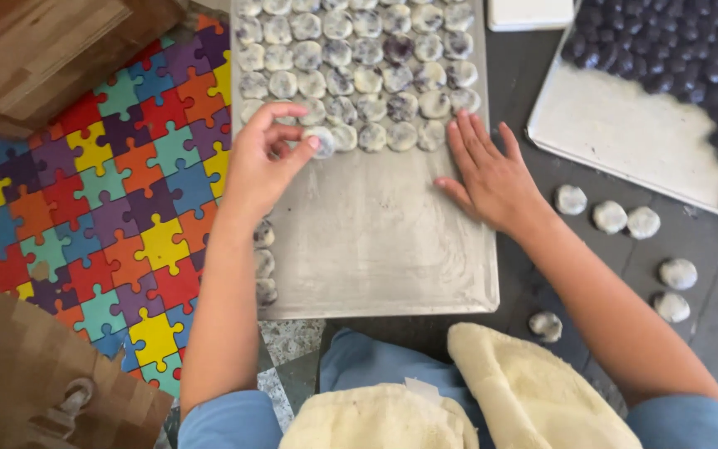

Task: The person is manually preparing filled dough balls by taking small pieces of white dough, inserting a dark filling, and rolling them into spheres before placing them on a tray.

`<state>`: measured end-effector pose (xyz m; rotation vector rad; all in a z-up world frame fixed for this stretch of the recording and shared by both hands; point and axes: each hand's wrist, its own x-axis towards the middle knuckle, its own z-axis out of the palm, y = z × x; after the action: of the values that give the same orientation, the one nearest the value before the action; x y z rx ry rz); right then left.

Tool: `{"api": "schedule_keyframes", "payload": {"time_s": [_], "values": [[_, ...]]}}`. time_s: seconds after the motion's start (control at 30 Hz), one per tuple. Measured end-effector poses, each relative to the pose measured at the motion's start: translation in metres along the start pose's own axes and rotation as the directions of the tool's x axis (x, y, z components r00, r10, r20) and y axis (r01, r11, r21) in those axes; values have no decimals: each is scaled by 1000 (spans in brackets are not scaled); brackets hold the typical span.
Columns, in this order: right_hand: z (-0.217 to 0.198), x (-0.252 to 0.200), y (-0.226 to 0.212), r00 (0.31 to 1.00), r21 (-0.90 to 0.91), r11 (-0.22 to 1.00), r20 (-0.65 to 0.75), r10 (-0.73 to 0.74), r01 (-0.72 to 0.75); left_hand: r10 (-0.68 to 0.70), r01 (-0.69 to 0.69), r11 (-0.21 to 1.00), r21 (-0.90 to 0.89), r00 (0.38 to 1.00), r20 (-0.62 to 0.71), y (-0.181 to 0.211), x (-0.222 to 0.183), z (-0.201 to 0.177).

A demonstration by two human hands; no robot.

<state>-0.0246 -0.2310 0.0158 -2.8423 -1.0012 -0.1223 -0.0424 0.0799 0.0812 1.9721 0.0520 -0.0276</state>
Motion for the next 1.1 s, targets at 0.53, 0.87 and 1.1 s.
{"api": "schedule_keyframes", "payload": {"time_s": [0.53,0.87,1.1], "values": [[10,-124,126,946,-61,964,184,265,-258,120,-96,989,111,967,-224,-46,-36,-44],[-50,76,-84,980,411,900,186,72,-144,15,-14,989,145,1000,-4,-58,-18,-35],[53,117,-102,993,511,854,-103,-53,98,350,-339,745,574,932,97,-80,-15,-29]]}}
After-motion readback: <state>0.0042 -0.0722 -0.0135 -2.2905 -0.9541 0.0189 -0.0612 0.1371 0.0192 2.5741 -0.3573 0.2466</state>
